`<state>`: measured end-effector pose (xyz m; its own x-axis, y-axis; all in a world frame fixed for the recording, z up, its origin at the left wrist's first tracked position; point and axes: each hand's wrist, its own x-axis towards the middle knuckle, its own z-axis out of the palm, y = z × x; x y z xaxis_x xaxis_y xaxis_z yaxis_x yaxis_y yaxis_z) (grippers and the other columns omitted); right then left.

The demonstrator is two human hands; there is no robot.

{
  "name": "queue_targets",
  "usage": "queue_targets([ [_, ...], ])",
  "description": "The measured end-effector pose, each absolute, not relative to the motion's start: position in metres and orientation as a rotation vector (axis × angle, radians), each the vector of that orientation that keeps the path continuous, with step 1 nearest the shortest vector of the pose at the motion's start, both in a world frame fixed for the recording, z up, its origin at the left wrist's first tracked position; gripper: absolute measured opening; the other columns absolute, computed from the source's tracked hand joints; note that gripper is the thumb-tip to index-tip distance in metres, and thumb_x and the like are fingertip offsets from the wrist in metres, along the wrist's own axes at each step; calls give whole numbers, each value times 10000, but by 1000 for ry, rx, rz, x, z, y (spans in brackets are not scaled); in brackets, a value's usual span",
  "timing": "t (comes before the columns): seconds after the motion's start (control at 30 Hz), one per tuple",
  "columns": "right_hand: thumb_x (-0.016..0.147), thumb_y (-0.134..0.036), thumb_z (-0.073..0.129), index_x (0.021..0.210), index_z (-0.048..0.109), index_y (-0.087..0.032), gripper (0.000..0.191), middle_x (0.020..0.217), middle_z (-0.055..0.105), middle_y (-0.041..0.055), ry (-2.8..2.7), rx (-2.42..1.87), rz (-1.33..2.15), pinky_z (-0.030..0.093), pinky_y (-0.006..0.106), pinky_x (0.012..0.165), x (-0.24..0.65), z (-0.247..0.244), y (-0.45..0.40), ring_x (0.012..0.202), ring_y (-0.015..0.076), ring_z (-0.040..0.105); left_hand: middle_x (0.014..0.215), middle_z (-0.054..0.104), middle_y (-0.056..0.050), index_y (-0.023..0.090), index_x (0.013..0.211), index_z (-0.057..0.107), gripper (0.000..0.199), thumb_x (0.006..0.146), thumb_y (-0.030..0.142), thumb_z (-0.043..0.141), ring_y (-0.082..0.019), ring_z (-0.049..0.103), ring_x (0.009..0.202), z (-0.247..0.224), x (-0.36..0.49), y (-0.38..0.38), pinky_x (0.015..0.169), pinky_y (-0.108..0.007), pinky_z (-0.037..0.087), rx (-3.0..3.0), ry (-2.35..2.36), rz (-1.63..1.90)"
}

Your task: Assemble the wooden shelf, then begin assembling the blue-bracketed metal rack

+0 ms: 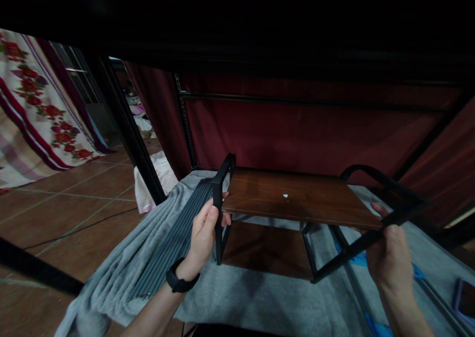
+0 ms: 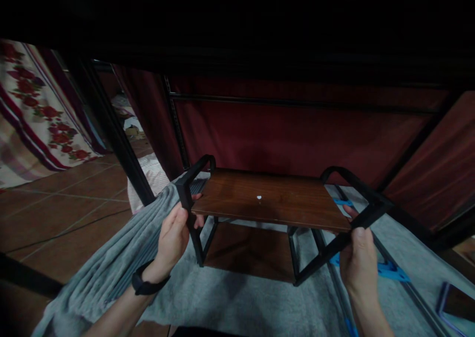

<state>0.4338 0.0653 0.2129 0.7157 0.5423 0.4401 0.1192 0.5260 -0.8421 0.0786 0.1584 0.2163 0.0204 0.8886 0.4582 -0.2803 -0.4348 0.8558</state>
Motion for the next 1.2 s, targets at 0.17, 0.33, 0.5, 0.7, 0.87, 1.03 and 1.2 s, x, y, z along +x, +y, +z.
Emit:
queue_targets([
  [0.17,836,-530,622,981,665,-148,411,769,581,13,-765,-883,293,362,261,466,424,213,70,568,125,506,673,589,-11,147,1171,659,410,934,459,538,-125,508,607,222,84,153,574,-245,394,1278,670,1691],
  [0.33,791,-493,642,919,675,-123,393,857,636,53,-744,-790,206,289,265,385,425,214,74,490,104,493,802,638,-34,170,1102,698,363,916,455,573,-97,504,562,224,82,141,503,-233,391,1242,689,1808],
  [0.5,722,-451,688,870,684,-135,349,786,655,45,-739,-761,184,285,291,351,425,217,74,443,136,503,849,675,-48,178,1063,705,370,893,487,592,-86,474,521,225,85,140,455,-228,362,1228,697,1871],
  [0.7,728,-420,688,856,704,-155,295,801,662,41,-763,-788,226,269,312,332,426,224,68,439,149,508,733,620,-16,176,1068,712,350,910,460,583,-87,443,521,234,83,133,464,-224,356,1190,766,1864],
  [0.87,745,-382,639,831,726,-158,254,764,647,55,-731,-821,149,232,314,329,418,225,66,420,146,475,722,626,-21,187,1041,735,348,906,470,585,-91,436,502,237,82,131,439,-238,331,1218,730,1915],
  [1.03,761,-385,590,769,727,-175,250,640,580,40,-725,-855,76,228,319,335,413,223,62,403,156,440,793,668,-40,186,1036,740,340,915,454,570,-90,447,501,231,80,128,450,-247,340,1222,711,1935],
  [1.2,736,-376,617,801,717,-180,230,778,632,59,-716,-835,149,244,327,347,413,222,62,443,161,476,822,676,-51,202,1050,743,316,930,424,552,-95,442,504,232,79,130,442,-255,331,1243,672,1931],
])
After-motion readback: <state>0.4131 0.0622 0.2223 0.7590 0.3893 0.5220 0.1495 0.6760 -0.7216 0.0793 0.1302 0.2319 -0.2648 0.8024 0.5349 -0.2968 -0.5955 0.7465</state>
